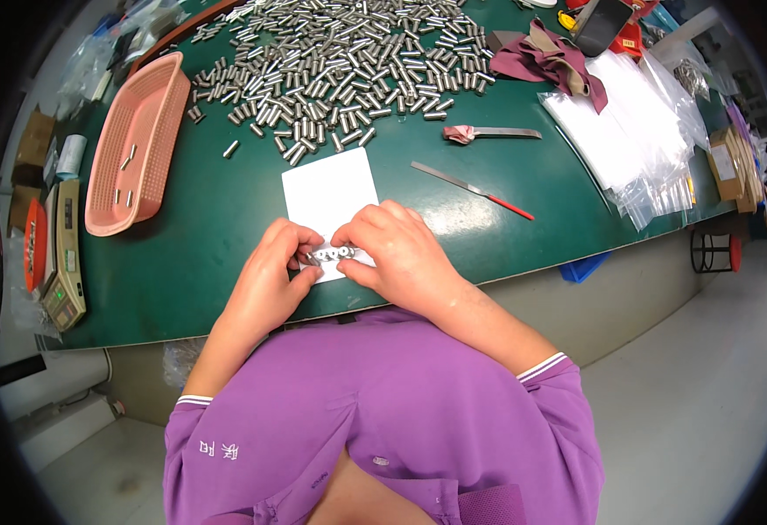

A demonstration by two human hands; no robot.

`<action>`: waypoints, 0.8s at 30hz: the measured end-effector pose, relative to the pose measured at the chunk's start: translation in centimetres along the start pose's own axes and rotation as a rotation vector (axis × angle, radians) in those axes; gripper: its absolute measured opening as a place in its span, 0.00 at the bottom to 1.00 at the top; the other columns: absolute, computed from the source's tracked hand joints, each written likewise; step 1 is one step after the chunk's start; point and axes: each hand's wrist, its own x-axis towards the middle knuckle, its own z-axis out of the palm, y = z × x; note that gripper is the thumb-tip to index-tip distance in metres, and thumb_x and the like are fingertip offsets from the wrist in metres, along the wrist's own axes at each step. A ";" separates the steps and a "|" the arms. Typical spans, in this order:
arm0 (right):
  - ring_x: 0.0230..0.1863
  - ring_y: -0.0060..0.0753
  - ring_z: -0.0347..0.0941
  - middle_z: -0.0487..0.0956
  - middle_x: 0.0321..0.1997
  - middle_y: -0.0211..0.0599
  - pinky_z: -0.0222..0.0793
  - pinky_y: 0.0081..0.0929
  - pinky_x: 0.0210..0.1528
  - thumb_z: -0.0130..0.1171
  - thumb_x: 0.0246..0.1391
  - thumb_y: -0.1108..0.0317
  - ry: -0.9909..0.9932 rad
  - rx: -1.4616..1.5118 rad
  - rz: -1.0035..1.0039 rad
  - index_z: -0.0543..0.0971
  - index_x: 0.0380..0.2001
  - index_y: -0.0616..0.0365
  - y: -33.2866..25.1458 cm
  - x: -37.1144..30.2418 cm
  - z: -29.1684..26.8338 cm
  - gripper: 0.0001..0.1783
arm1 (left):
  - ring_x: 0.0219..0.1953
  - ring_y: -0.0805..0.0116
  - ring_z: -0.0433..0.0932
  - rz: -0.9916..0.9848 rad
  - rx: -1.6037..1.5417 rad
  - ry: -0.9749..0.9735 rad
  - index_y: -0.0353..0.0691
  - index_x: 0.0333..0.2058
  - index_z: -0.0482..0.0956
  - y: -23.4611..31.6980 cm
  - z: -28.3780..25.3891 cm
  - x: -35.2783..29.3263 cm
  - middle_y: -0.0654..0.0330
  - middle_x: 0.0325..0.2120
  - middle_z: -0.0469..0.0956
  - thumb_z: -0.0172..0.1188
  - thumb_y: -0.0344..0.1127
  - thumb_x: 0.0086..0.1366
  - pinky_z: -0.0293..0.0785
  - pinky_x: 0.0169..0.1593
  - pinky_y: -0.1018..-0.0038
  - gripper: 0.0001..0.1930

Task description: The person sorts small cylindrical metal parts from a large pile on a green workbench. They pick up handfuls of the parts, arrange them on a white paper sheet, and then transfer them into a pink plastic basket. The process is repeated multiple times throughout the clip.

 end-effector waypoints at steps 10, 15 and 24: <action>0.43 0.39 0.71 0.75 0.37 0.28 0.67 0.38 0.48 0.68 0.45 0.66 -0.002 0.014 -0.019 0.80 0.36 0.48 0.1 0.2 0.5 0.12 | 0.35 0.64 0.75 0.172 0.099 0.129 0.38 0.46 0.76 -0.8 1.1 0.1 0.59 0.34 0.73 0.66 0.18 0.50 0.74 0.38 0.72 0.23; 0.42 0.40 0.73 0.75 0.37 0.30 0.69 0.37 0.46 0.67 0.46 0.68 0.022 -0.003 -0.061 0.79 0.35 0.51 0.1 0.3 0.4 0.11 | 0.31 0.67 0.76 0.092 0.007 0.095 0.37 0.43 0.78 -0.2 1.0 0.0 0.59 0.35 0.75 0.67 0.20 0.52 0.74 0.35 0.73 0.18; 0.40 0.45 0.74 0.75 0.36 0.37 0.73 0.40 0.41 0.63 0.47 0.73 -0.018 0.077 -0.081 0.76 0.36 0.56 -0.7 0.6 -0.4 0.11 | 0.28 0.68 0.77 0.157 0.056 0.190 0.35 0.36 0.78 -0.3 1.3 0.3 0.58 0.30 0.76 0.65 0.21 0.54 0.75 0.32 0.74 0.10</action>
